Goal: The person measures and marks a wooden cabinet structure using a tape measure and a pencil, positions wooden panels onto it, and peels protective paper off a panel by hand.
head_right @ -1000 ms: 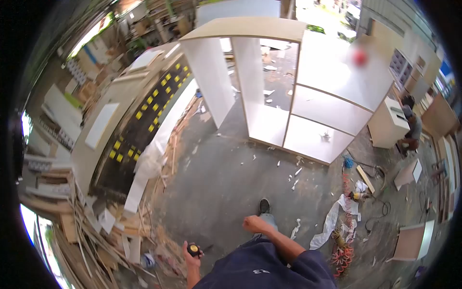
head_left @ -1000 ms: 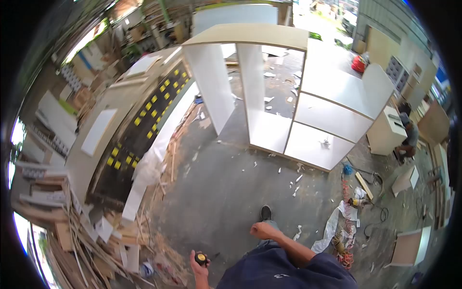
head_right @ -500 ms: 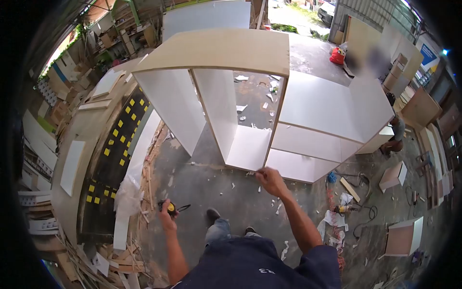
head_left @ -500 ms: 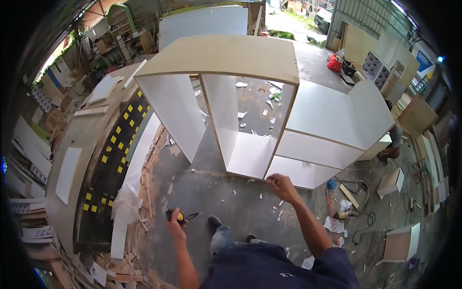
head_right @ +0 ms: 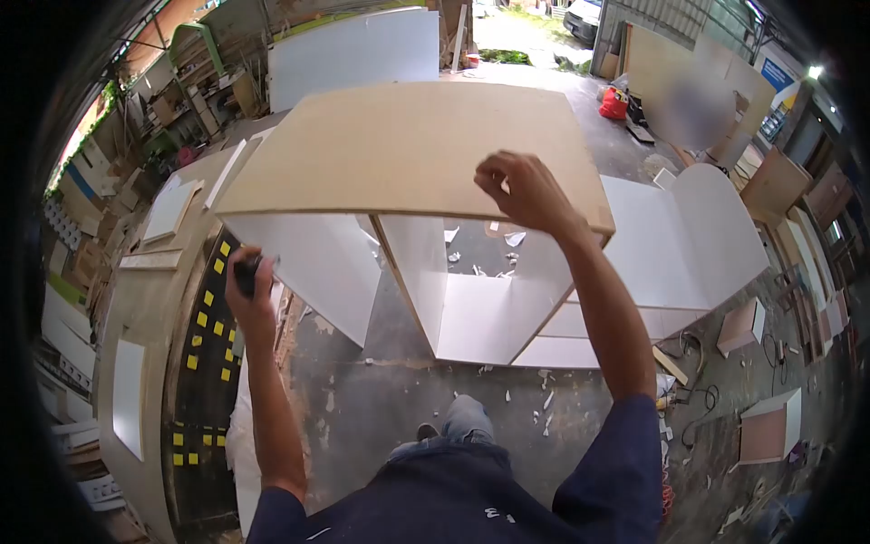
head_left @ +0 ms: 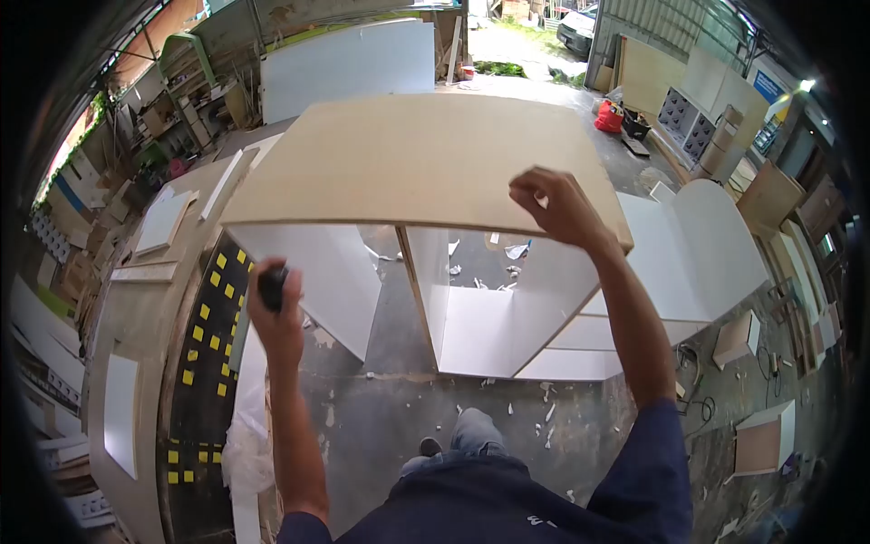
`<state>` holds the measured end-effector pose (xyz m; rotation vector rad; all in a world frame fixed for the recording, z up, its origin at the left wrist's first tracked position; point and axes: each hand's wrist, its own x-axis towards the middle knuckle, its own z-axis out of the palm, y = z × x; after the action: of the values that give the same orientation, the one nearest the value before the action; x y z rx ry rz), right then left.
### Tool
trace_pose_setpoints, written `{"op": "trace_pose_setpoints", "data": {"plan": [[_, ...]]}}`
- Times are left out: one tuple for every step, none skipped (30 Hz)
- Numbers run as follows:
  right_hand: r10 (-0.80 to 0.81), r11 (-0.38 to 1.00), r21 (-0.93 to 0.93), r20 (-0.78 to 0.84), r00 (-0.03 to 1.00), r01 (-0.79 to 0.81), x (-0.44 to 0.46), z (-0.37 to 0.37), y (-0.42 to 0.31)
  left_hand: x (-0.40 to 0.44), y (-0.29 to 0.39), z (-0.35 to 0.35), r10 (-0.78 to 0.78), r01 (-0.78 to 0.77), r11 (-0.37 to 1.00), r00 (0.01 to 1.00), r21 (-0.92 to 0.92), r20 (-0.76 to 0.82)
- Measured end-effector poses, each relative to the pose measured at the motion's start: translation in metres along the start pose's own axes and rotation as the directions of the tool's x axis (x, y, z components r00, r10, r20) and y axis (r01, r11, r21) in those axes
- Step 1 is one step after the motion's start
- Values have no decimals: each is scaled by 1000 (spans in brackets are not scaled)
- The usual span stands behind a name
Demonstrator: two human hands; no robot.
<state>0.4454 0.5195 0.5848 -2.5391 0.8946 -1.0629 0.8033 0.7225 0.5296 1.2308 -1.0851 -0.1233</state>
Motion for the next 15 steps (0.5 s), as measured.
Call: {"op": "trace_pose_setpoints", "data": {"plan": [[26, 997, -80, 68, 997, -20, 29, 1, 22, 24, -10, 16, 33, -34, 999, 998, 24, 59], [61, 984, -172, 83, 995, -46, 57, 5, 44, 47, -11, 34, 197, -211, 970, 974, 118, 115], [93, 963, -262, 96, 991, -65, 84, 10, 66, 66, -12, 53, 179, -203, 970, 969, 135, 172], [76, 962, -268, 96, 992, -48, 111, 12, 87, 83, -15, 73, 213, -246, 957, 956, 152, 203], [147, 924, -373, 147, 978, -83, 136, 15, 107, 99, -21, 91, 220, -262, 952, 946, 161, 238], [219, 875, -471, 187, 958, -108, 158, 22, 128, 115, -37, 109, 290, -339, 925, 922, 174, 255], [189, 882, -465, 187, 964, -83, 179, 28, 146, 126, -46, 127, 230, -283, 940, 938, 193, 259], [314, 872, -436, 150, 937, -223, 201, 33, 167, 133, -53, 142, 202, -256, 950, 939, 176, 279], [437, 843, -402, 121, 891, -359, 225, 40, 191, 139, -59, 153, 225, -291, 939, 923, 182, 313], [444, 836, -372, 29, 896, -402, 243, 51, 220, 141, -61, 160, 169, -261, 940, 915, 218, 366], [453, 829, -337, -60, 889, -445, 258, 64, 247, 140, -66, 166, 159, -260, 941, 903, 215, 399], [449, 799, -396, -107, 887, -452, 268, 74, 264, 135, -68, 169, 133, -252, 937, 898, 242, 419], [424, 777, -470, -100, 900, -418, 283, 87, 289, 128, -80, 172, 156, -271, 934, 896, 233, 416], [467, 763, -463, -87, 880, -451, 289, 93, 290, 125, -74, 170, 131, -278, 920, 883, 277, 451], [459, 753, -495, -78, 885, -434, 295, 102, 299, 121, -72, 170, 75, -217, 940, 884, 263, 462]]}}
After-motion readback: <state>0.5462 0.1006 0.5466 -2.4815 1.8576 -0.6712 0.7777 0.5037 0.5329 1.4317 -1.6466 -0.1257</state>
